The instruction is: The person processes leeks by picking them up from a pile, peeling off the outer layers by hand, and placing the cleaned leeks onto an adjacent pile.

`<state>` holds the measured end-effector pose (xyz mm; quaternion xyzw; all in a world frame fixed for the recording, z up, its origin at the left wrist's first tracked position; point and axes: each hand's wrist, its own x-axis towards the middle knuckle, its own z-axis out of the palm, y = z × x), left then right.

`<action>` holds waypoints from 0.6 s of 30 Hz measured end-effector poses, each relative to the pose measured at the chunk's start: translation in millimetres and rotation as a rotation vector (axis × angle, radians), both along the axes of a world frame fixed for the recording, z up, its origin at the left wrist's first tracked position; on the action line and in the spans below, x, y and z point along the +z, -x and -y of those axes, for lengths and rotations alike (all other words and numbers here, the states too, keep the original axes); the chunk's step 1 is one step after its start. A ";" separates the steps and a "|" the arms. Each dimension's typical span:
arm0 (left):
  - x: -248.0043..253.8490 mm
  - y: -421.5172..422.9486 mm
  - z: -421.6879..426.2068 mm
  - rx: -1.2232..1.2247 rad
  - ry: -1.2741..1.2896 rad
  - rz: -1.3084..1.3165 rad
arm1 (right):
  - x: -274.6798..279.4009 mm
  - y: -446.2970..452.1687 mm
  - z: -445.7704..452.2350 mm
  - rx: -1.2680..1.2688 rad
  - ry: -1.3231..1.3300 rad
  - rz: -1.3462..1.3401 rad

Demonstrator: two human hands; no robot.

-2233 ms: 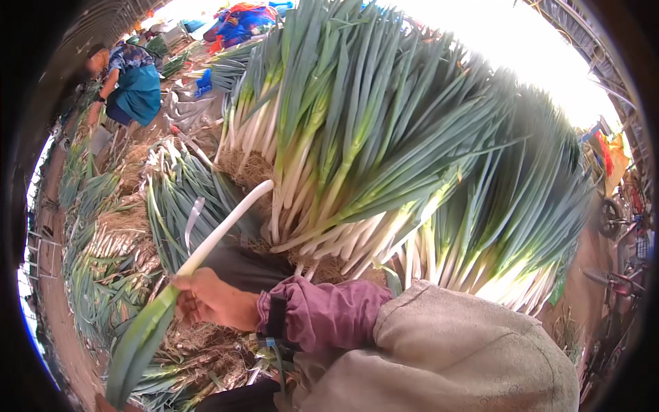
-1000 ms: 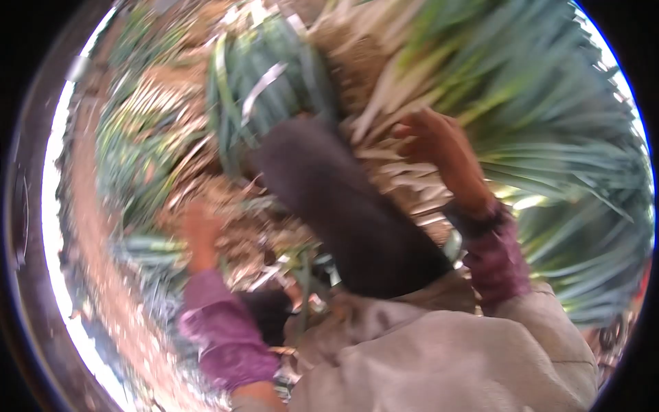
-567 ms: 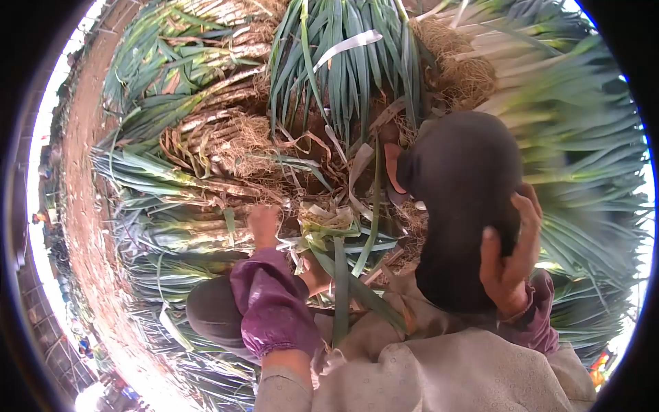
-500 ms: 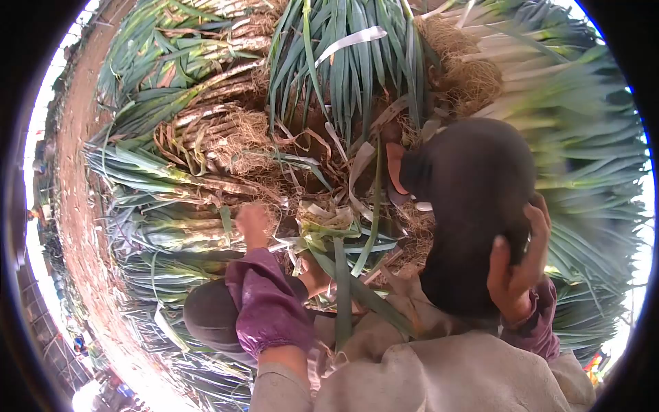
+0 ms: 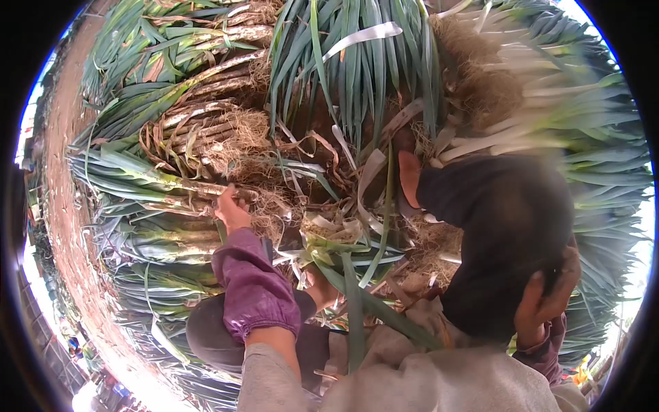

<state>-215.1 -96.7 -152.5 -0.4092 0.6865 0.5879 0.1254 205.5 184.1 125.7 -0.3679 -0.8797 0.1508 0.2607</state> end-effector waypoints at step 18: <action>-51.9 -21.3 24.9 -0.712 0.471 -0.566 | 1.5 -11.4 -3.9 -0.018 0.025 0.031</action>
